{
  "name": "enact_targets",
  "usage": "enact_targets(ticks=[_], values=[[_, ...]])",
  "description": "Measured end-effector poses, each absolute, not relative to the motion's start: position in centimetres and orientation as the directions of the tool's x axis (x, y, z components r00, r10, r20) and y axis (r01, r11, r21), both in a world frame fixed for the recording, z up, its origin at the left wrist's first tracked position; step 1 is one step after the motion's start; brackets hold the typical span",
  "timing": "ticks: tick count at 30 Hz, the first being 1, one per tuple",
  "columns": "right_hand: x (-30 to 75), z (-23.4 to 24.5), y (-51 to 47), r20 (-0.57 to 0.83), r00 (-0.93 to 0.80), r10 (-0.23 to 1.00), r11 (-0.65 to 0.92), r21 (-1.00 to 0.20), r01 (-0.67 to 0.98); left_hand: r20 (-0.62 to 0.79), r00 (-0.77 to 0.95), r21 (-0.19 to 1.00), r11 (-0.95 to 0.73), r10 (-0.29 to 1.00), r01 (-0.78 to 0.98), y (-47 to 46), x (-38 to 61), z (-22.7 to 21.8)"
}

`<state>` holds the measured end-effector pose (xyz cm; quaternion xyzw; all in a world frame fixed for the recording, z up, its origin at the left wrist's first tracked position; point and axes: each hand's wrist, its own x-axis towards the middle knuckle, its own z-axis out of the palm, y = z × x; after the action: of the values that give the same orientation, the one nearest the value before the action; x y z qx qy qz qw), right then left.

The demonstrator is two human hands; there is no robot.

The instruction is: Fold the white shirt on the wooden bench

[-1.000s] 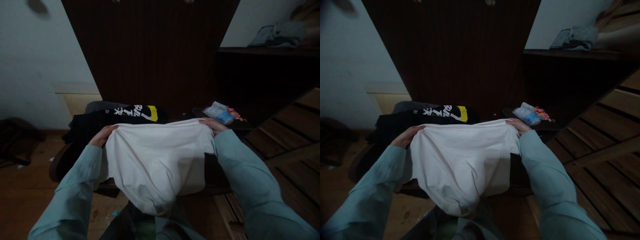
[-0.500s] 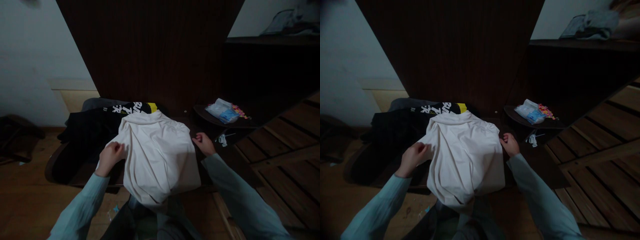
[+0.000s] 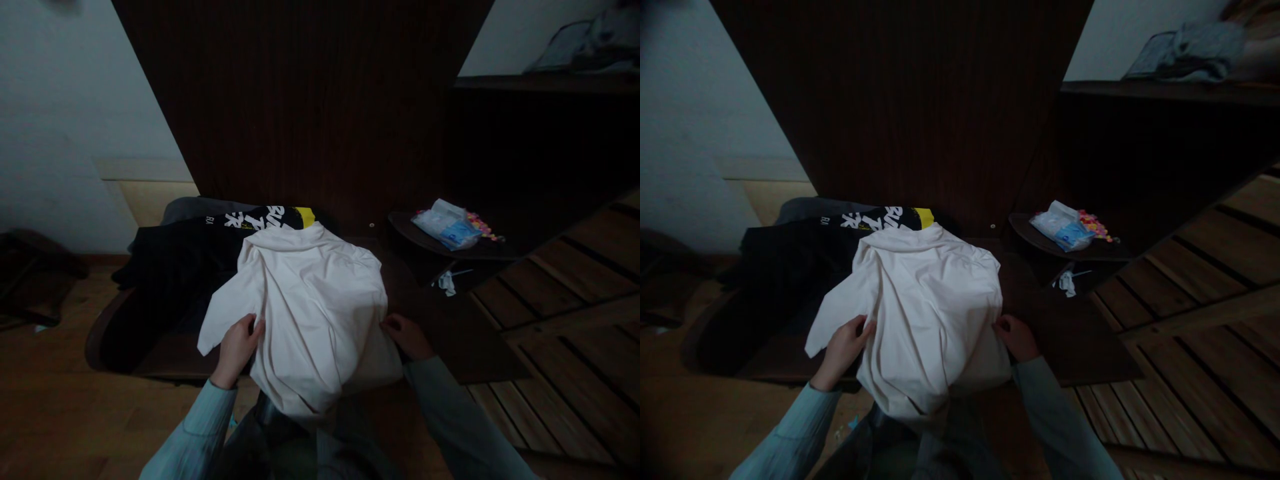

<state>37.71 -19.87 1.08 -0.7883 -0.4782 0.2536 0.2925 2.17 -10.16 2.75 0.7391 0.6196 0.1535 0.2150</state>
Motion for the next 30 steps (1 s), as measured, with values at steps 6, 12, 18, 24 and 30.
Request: enact_targets(ticks=[6, 12, 18, 24, 30], values=[[38.4, 0.2, -21.7, -0.2, 0.594, 0.78, -0.437, -0.853, 0.286, -0.042, 0.137, 0.82, -0.044, 0.99, 0.57, -11.2, 1.1, 1.9], [37.5, -0.1, -23.8, -0.318, 0.441, 0.84, -0.431, -0.883, 0.185, -0.141, 0.229, 0.849, -0.002, 0.963, 0.528, -12.3, 0.3, 1.8], [39.7, 2.4, -24.0, -0.088, 0.635, 0.767, -0.33, -0.903, 0.274, -0.014, -0.087, 0.882, 0.053, 0.996, 0.469, -11.5, -2.0, 2.1], [43.5, 3.6, -24.3, -0.023, 0.716, 0.698, -0.265, -0.937, 0.228, -0.072, -0.171, 0.873, 0.146, 0.983, 0.466, -9.8, -5.9, 2.5], [42.5, 1.8, -24.3, -0.147, 0.517, 0.843, -0.362, -0.866, 0.344, -0.186, -0.098, 0.857, 0.21, 0.978, 0.47, -11.2, -5.2, 2.4]])
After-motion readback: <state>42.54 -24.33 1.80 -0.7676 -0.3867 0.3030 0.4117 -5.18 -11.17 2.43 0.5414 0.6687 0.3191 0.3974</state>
